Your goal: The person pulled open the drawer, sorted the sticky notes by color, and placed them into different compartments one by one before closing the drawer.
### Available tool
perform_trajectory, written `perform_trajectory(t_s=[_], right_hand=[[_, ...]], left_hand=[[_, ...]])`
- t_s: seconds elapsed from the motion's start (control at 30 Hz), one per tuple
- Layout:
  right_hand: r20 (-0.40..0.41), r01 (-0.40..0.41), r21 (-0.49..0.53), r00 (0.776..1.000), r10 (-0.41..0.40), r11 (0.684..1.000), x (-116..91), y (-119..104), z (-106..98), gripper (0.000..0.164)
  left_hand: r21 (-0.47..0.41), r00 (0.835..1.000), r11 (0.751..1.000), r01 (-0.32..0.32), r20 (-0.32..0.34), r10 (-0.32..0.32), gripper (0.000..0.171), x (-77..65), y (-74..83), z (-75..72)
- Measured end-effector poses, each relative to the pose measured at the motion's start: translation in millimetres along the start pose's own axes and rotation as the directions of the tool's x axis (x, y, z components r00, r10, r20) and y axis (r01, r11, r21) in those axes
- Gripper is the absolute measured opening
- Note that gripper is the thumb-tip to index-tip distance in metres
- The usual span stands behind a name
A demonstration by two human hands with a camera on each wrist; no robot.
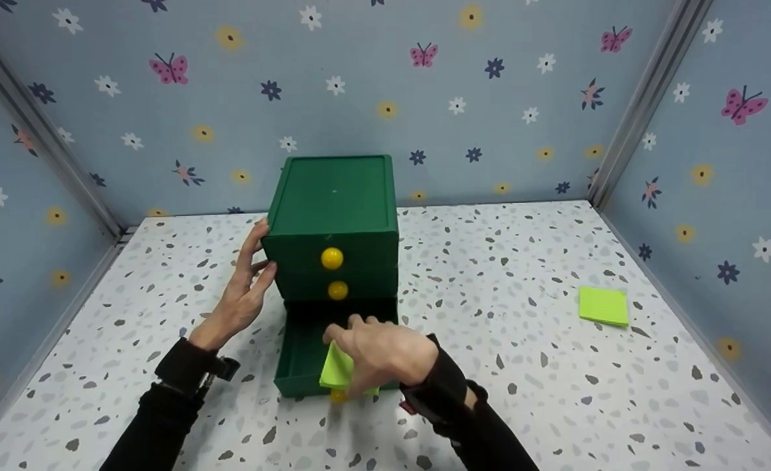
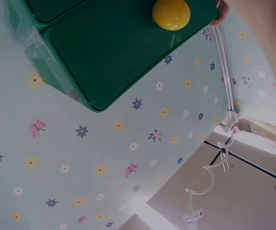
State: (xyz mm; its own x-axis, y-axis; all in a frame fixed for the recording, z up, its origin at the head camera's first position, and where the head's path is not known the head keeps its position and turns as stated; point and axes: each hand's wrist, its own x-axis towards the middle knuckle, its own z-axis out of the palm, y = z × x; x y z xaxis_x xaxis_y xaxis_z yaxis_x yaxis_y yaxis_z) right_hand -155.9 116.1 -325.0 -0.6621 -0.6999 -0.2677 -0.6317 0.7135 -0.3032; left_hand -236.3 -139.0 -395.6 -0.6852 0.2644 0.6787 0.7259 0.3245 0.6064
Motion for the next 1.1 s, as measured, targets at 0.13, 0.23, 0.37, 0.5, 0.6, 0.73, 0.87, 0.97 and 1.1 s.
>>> perform_trajectory(t_s=[0.13, 0.23, 0.37, 0.5, 0.6, 0.73, 0.87, 0.97, 1.1], right_hand=[[0.006, -0.011, 0.006, 1.000, 0.011, 1.000, 0.4, 0.2, -0.5, 0.073], [0.005, -0.014, 0.003, 1.000, 0.014, 1.000, 1.1, 0.2, -0.4, 0.072], [-0.004, -0.006, -0.018, 1.000, 0.006, 1.000, 1.3, -0.2, 0.3, 0.072], [-0.009, -0.003, -0.031, 1.000, 0.002, 1.000, 1.1, -1.0, 1.3, 0.071], [-0.004, -0.008, -0.025, 1.000, 0.008, 1.000, 1.0, -1.8, 1.4, 0.071], [-0.004, -0.006, -0.025, 1.000, 0.006, 1.000, 1.2, -2.4, 0.9, 0.071], [-0.002, 0.004, -0.032, 1.000, -0.004, 0.999, 2.2, -2.7, 1.3, 0.071], [0.008, 0.009, -0.037, 1.000, -0.008, 0.999, 4.3, -3.1, 2.3, 0.071], [0.017, 0.002, -0.033, 1.000, -0.001, 0.999, 8.2, -3.5, 4.4, 0.068]], left_hand=[[-0.006, 1.000, 1.000, 0.000, 0.002, 0.000, 0.051, 3.4, 18.1, -3.8], [-0.002, 1.000, 1.000, 0.000, 0.000, 0.000, 0.050, 4.4, 22.4, -4.8], [-0.015, 1.000, 1.000, 0.011, 0.000, -0.011, 0.050, 4.1, 22.4, -4.8], [-0.030, 1.000, 0.999, 0.019, -0.001, -0.019, 0.050, 3.3, 21.5, -4.1], [-0.025, 1.000, 1.000, 0.009, -0.006, -0.009, 0.049, 3.1, 21.8, -3.9], [-0.028, 1.000, 1.000, 0.007, -0.011, -0.007, 0.049, 3.5, 21.6, -4.0], [-0.025, 1.000, 1.000, 0.004, -0.012, -0.005, 0.049, 3.6, 21.5, -4.5], [-0.016, 1.000, 1.000, 0.008, -0.008, -0.008, 0.050, 2.8, 21.8, -5.0], [-0.004, 1.000, 1.000, 0.007, -0.004, -0.007, 0.050, 2.4, 23.0, -5.6]])
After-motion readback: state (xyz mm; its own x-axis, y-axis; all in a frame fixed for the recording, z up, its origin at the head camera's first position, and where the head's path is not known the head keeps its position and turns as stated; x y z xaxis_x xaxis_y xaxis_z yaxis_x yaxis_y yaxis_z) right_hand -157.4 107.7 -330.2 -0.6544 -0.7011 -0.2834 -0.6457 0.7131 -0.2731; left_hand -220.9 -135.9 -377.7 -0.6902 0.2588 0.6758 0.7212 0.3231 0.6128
